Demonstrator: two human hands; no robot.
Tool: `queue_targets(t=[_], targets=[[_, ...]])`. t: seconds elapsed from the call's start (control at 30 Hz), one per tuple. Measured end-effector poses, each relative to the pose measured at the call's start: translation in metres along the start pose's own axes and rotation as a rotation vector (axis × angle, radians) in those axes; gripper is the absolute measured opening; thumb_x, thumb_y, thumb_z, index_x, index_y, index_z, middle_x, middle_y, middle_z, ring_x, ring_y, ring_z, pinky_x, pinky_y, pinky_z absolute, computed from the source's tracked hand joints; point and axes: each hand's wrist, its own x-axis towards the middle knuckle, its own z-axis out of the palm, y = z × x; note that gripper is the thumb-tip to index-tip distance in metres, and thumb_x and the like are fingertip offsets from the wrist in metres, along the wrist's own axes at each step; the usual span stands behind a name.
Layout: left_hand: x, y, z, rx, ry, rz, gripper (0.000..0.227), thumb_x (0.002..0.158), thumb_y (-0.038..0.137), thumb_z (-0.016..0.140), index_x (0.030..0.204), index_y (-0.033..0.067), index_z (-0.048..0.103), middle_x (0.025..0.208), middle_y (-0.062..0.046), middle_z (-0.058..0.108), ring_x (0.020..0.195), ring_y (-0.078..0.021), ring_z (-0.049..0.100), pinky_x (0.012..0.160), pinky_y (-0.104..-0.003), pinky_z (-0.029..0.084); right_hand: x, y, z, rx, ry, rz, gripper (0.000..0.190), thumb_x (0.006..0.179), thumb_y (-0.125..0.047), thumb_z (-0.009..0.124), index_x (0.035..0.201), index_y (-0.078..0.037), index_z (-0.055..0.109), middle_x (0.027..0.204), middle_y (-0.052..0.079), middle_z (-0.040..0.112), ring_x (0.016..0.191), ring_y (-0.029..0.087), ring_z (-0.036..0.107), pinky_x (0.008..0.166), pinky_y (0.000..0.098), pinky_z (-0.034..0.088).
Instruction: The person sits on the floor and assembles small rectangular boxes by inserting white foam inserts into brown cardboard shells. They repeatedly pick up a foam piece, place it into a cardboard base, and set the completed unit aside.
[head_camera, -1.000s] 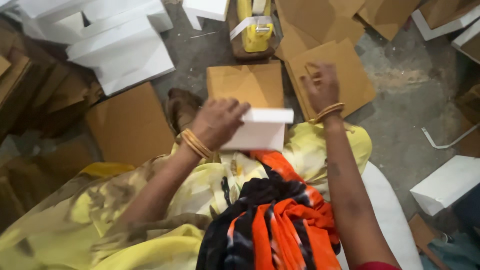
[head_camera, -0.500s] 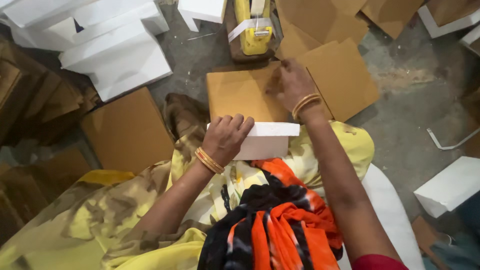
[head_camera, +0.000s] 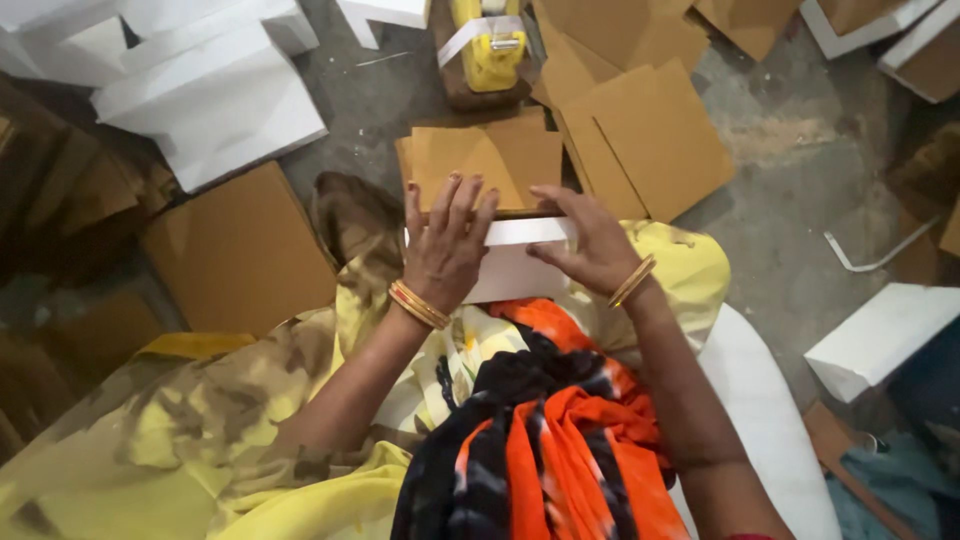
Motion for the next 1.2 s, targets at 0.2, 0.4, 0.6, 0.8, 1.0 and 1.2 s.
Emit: queue_targets(t=[0.2, 0.4, 0.6, 0.8, 1.0, 1.2], targets=[[0.01, -0.013, 0.006, -0.097, -0.207, 0.028, 0.037, 0.084, 0.023, 0.074, 0.119, 0.0143, 0.062, 0.104, -0.004, 0.062, 0.099, -0.0238, 0.06, 0.088, -0.04, 0.043, -0.008, 0.01, 0.012, 0.209, 0.211, 0.248, 0.082, 0.074, -0.016, 0.089, 0.146, -0.013, 0.05, 0.126, 0.009, 0.069, 0.121, 0.022, 0.068, 0.104, 0.0372, 0.055], [0.028, -0.03, 0.024, 0.026, -0.119, -0.013, 0.045, 0.085, 0.025, 0.075, 0.125, 0.012, 0.058, 0.11, -0.005, 0.062, 0.104, -0.0232, 0.06, 0.094, -0.041, 0.042, 0.034, 0.036, 0.03, 0.192, 0.363, -0.017, 0.078, 0.083, -0.011, 0.091, 0.149, -0.008, 0.049, 0.156, 0.017, 0.055, 0.143, 0.028, 0.055, 0.118, 0.0395, 0.047], [0.033, -0.029, 0.033, 0.027, -0.184, -0.047, 0.063, 0.08, 0.026, 0.075, 0.138, 0.011, 0.054, 0.112, -0.007, 0.062, 0.103, -0.0255, 0.059, 0.092, -0.042, 0.042, 0.045, 0.045, 0.035, 0.731, 0.312, 0.146, 0.076, 0.093, -0.018, 0.074, 0.158, -0.005, 0.035, 0.152, 0.016, 0.056, 0.14, 0.023, 0.054, 0.114, 0.0341, 0.046], [0.037, -0.023, 0.033, 0.099, -0.209, -0.016, 0.056, 0.086, 0.019, 0.072, 0.14, 0.0131, 0.056, 0.104, -0.004, 0.06, 0.098, -0.023, 0.059, 0.089, -0.04, 0.043, 0.042, 0.039, 0.036, 0.499, 0.349, 0.103, 0.058, 0.097, -0.013, 0.072, 0.149, -0.003, 0.048, 0.144, 0.014, 0.063, 0.134, 0.023, 0.059, 0.112, 0.0339, 0.046], [0.04, -0.029, 0.024, -0.051, -0.255, -0.048, 0.062, 0.08, 0.037, 0.075, 0.134, 0.0126, 0.059, 0.108, -0.008, 0.065, 0.101, -0.026, 0.061, 0.091, -0.042, 0.042, 0.041, 0.045, 0.037, 0.307, 0.335, 0.12, 0.043, 0.088, -0.017, 0.08, 0.125, -0.007, 0.058, 0.121, 0.008, 0.068, 0.108, 0.018, 0.071, 0.093, 0.0338, 0.056], [0.0, -0.087, 0.03, -0.447, -0.075, -0.507, 0.045, 0.097, 0.046, 0.068, 0.12, 0.0085, 0.067, 0.119, -0.013, 0.067, 0.113, -0.03, 0.061, 0.099, -0.044, 0.046, 0.042, 0.053, 0.044, 0.405, 0.345, 0.12, 0.044, 0.089, -0.018, 0.078, 0.127, -0.008, 0.058, 0.114, 0.008, 0.072, 0.104, 0.017, 0.072, 0.091, 0.0328, 0.057]])
